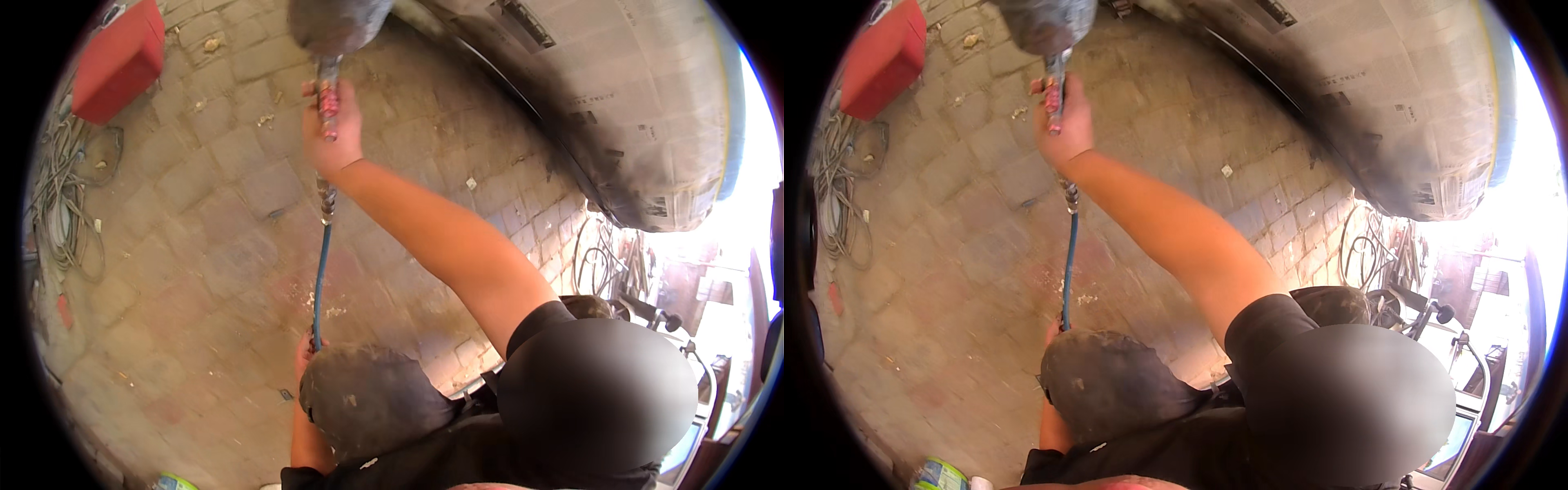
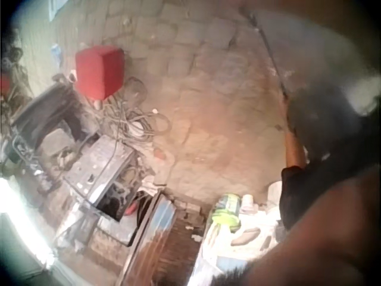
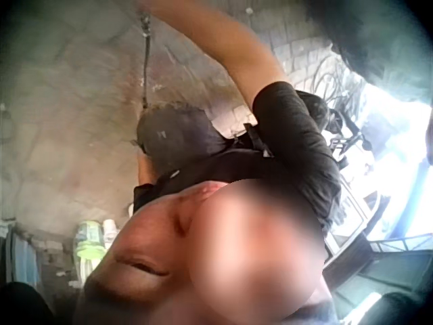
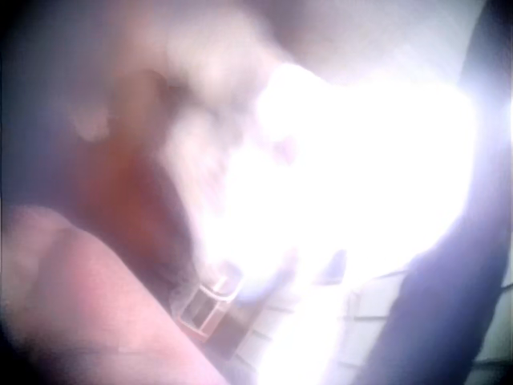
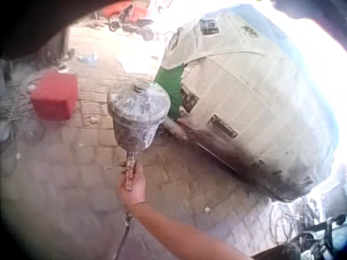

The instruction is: The person uses a spray gun to apply paint to a car that is partially covered with protective plastic and newspaper. The person moves around the vehicle, spraying the side panels, wheel arches, and lower sections while holding the spray gun in one hand and the hose in the other.

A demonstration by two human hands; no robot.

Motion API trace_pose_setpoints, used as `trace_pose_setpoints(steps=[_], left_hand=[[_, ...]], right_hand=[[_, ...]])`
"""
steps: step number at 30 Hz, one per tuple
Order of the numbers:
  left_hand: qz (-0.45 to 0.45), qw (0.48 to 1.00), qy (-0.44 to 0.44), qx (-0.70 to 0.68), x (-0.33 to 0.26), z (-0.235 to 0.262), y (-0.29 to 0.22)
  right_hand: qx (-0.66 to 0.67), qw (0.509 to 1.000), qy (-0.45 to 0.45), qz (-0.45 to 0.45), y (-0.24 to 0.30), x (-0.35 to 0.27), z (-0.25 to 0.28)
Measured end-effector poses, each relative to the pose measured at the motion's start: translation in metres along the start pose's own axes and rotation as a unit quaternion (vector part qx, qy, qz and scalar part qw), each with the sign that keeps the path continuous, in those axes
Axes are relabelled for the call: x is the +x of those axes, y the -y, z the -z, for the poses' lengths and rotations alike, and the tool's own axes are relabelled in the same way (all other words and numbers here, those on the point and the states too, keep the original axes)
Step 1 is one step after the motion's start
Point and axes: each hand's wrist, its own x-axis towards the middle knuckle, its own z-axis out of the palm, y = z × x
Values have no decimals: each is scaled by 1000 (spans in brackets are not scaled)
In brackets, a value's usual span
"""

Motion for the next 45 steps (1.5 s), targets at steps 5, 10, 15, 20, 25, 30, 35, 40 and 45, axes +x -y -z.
trace_pose_setpoints(steps=[5,10,15,20,25,30,35,40,45], left_hand=[[70,994,11,-87,10,-6,-14],[78,992,81,-48,19,-12,-27],[88,991,65,-78,18,3,-13],[-12,994,56,-97,3,33,-26],[-102,989,42,-103,-6,20,-73],[-124,988,8,-88,-8,20,-111],[-74,995,-33,-57,-4,36,-114],[-63,992,-62,-94,6,58,-111],[-75,988,-100,-93,4,63,-124]], right_hand=[[531,765,7,-364,11,-1,38],[533,804,-103,-241,-24,-28,187],[392,882,-157,-211,-48,-37,277],[583,767,-19,-266,-37,45,98],[144,988,-45,-21,2,112,-50],[182,980,-26,-74,33,81,-22],[183,959,-209,-54,38,27,84],[222,946,-225,-66,41,23,65],[598,725,-153,-307,44,83,-67]])
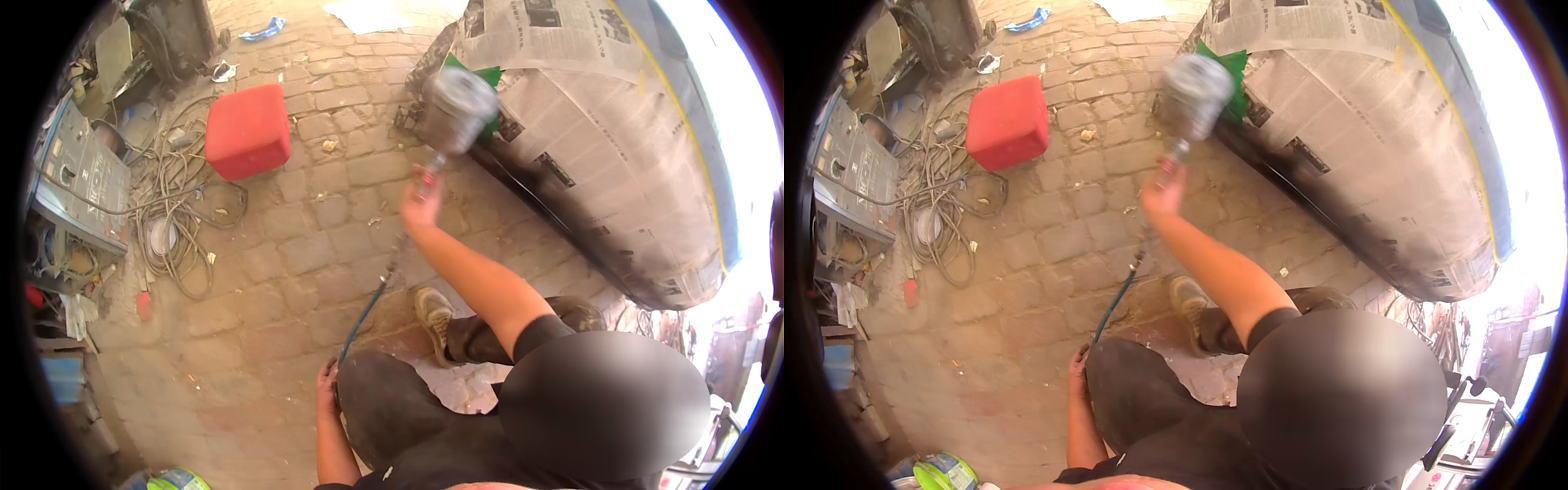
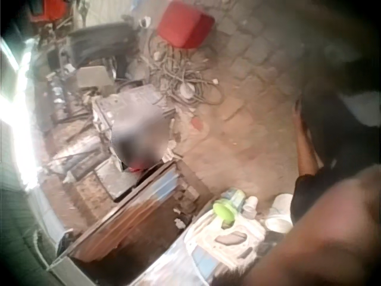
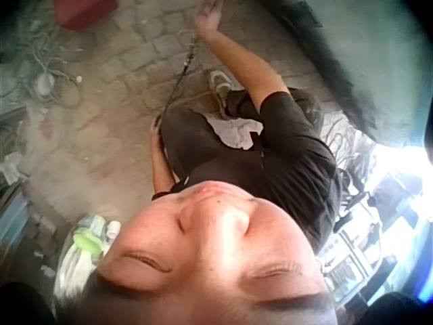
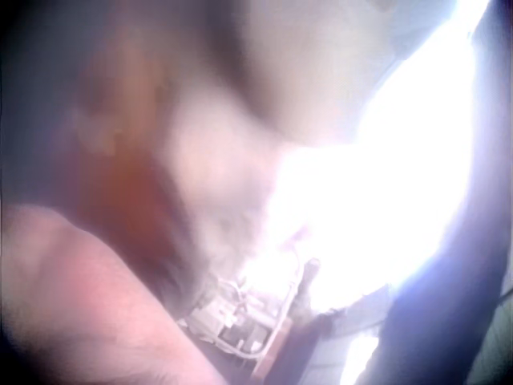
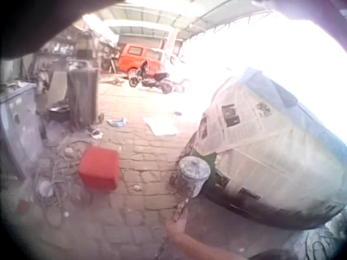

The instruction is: The person uses a spray gun to apply paint to a car that is partially covered with protective plastic and newspaper. The person moves around the vehicle, spraying the side panels, wheel arches, and lower sections while holding the spray gun in one hand and the hose in the other.

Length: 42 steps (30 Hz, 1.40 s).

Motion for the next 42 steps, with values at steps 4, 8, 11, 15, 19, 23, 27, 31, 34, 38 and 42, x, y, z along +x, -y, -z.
trace_pose_setpoints(steps=[4,8,11,15,19,23,27,31,34,38,42], left_hand=[[-31,999,-7,-21,-4,-28,-11],[-16,999,12,-39,6,-40,-8],[15,1000,28,-2,16,-42,-4],[44,998,0,39,36,-17,18],[95,995,15,11,56,5,43],[102,982,11,160,51,-10,43],[-86,949,-22,304,67,35,56],[21,979,43,200,27,-21,71],[56,982,128,125,1,-46,75],[120,952,260,110,9,-50,116],[171,889,353,236,31,-48,154]], right_hand=[[-480,841,98,230,-57,-4,-50],[-607,727,156,281,-36,-21,-49],[-553,771,85,305,31,-27,2],[-317,907,128,245,156,-63,110],[-216,920,-60,321,247,-109,192],[-128,907,-131,379,209,-127,165],[-73,994,-62,47,76,-116,56],[-311,948,43,57,70,-109,42],[-562,769,130,275,87,-110,41],[-518,802,66,289,196,-102,116],[-687,585,-134,410,309,-163,152]])
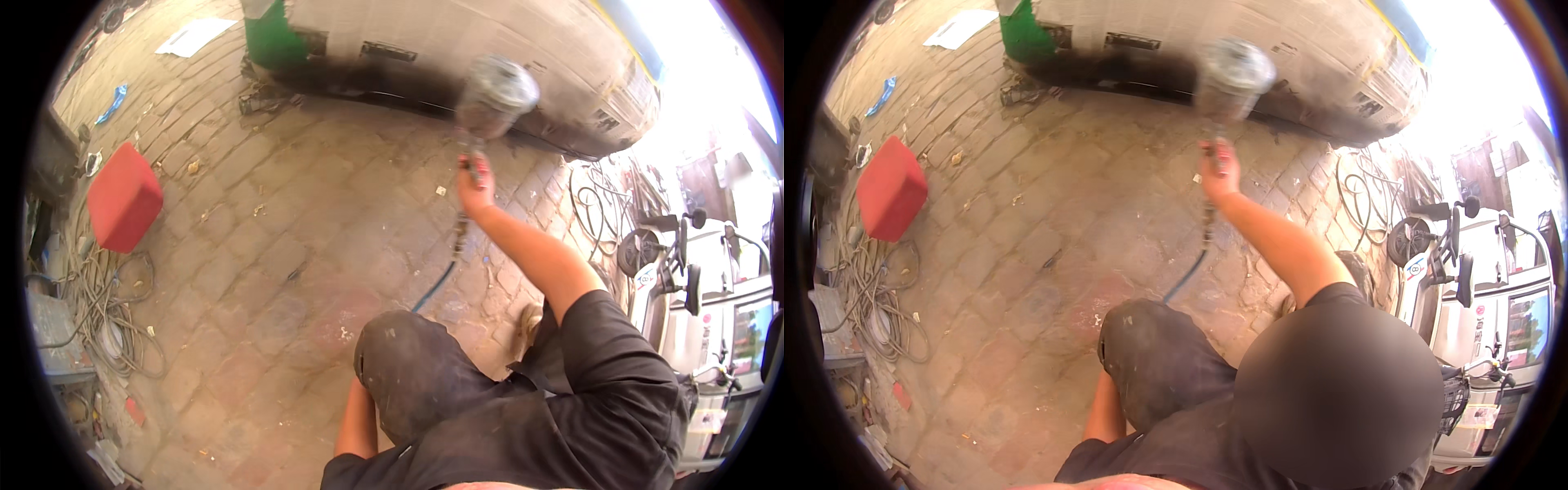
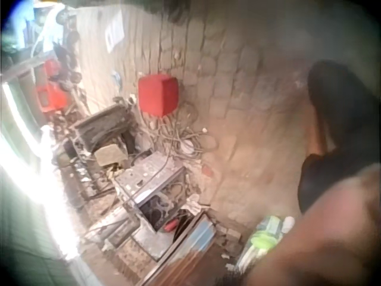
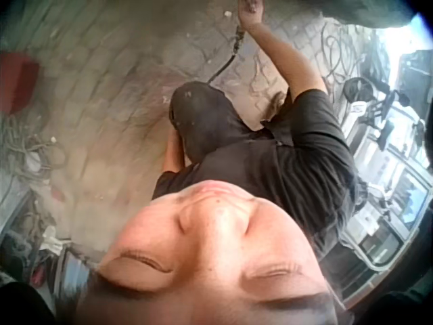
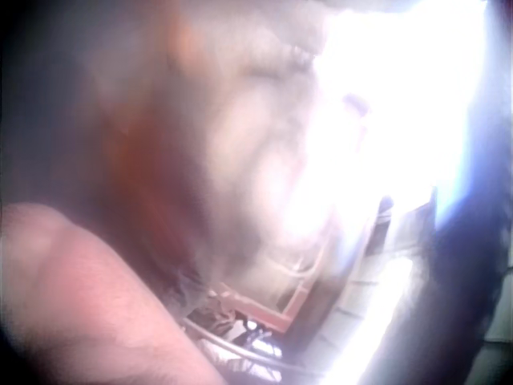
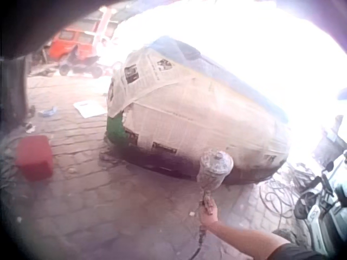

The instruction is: The person uses a spray gun to apply paint to a car that is partially covered with protective plastic and newspaper. The person moves around the vehicle, spraying the side panels, wheel arches, and lower sections while holding the spray gun in one hand and the hose in the other.

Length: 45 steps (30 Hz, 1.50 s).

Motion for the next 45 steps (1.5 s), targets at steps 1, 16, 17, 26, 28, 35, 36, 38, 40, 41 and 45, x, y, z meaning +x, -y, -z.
trace_pose_setpoints(steps=[1,16,17,26,28,35,36,38,40,41,45], left_hand=[[26,999,26,20,13,-14,8],[222,943,-8,248,-1,-122,-7],[246,933,-4,263,-2,-131,-12],[497,737,189,417,102,-276,-63],[495,681,233,488,143,-332,-42],[406,652,222,600,196,-416,24],[384,659,222,608,197,-409,32],[369,660,207,620,191,-378,40],[378,650,198,629,191,-346,45],[397,643,234,612,200,-391,36],[311,593,228,707,196,-367,65]], right_hand=[[29,999,-45,-1,-37,14,51],[248,957,131,-72,-39,-10,83],[241,952,176,-72,-26,-13,90],[420,891,137,-108,-113,52,234],[754,583,19,-302,-182,77,276],[309,923,-120,-196,-227,67,383],[323,923,-111,-178,-219,64,382],[345,925,-74,-140,-187,59,366],[399,909,27,-119,-164,51,331],[413,900,84,-115,-173,46,320],[364,893,263,-15,-110,53,332]])
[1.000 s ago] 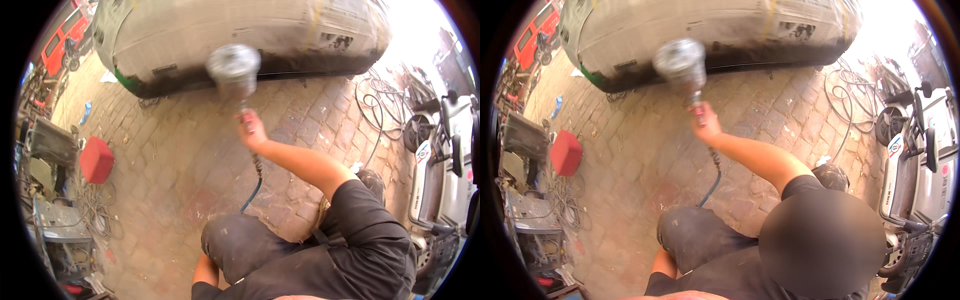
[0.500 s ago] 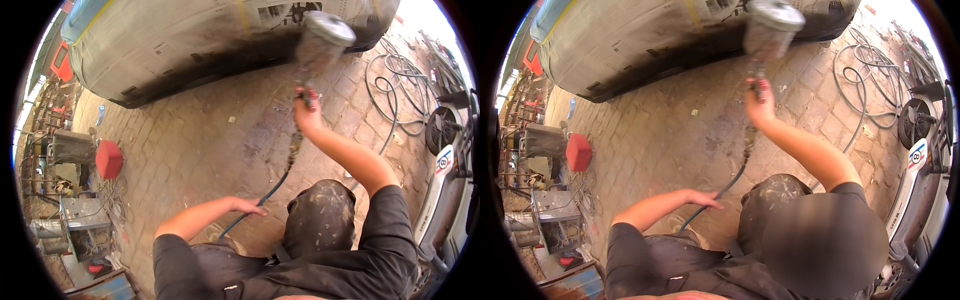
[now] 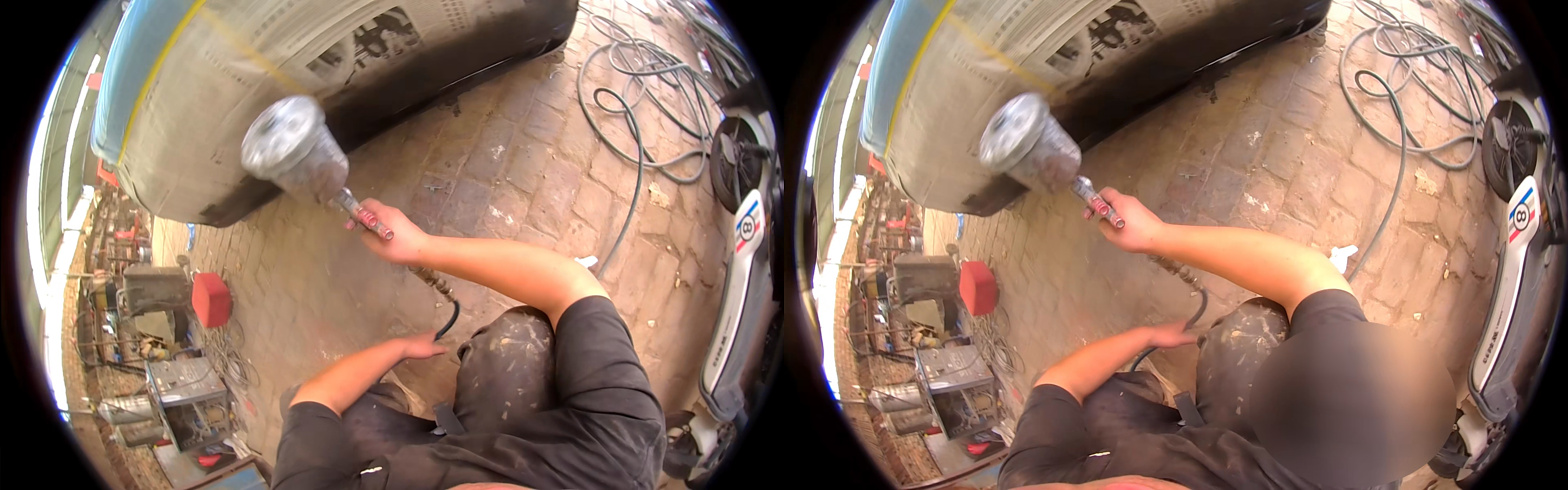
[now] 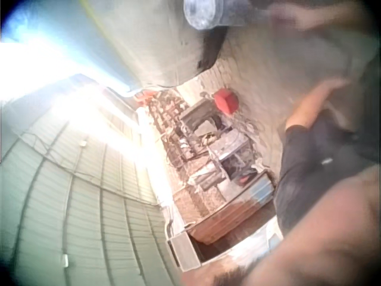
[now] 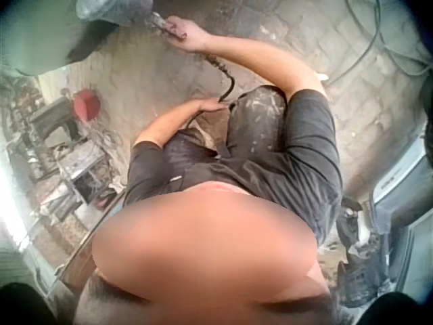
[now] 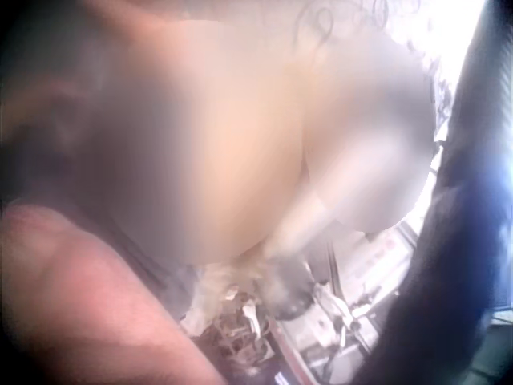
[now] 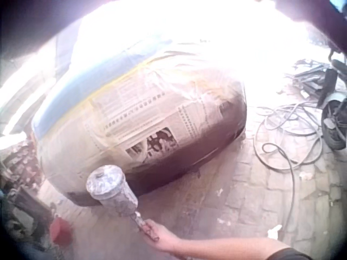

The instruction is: The person uses a spray gun to apply paint to a car that is partially covered with protective plastic and newspaper. The person moves around the vehicle, spraying the side panels, wheel arches, and lower sections while holding the spray gun in one hand and the hose in the other.

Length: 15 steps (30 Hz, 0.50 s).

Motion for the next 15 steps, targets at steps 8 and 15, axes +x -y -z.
trace_pose_setpoints(steps=[8,15], left_hand=[[-23,993,-76,-82,111,16,-89],[-26,936,-295,-189,90,46,-140]], right_hand=[[-10,984,-174,31,-44,-32,132],[187,855,-479,-64,-23,-64,233]])
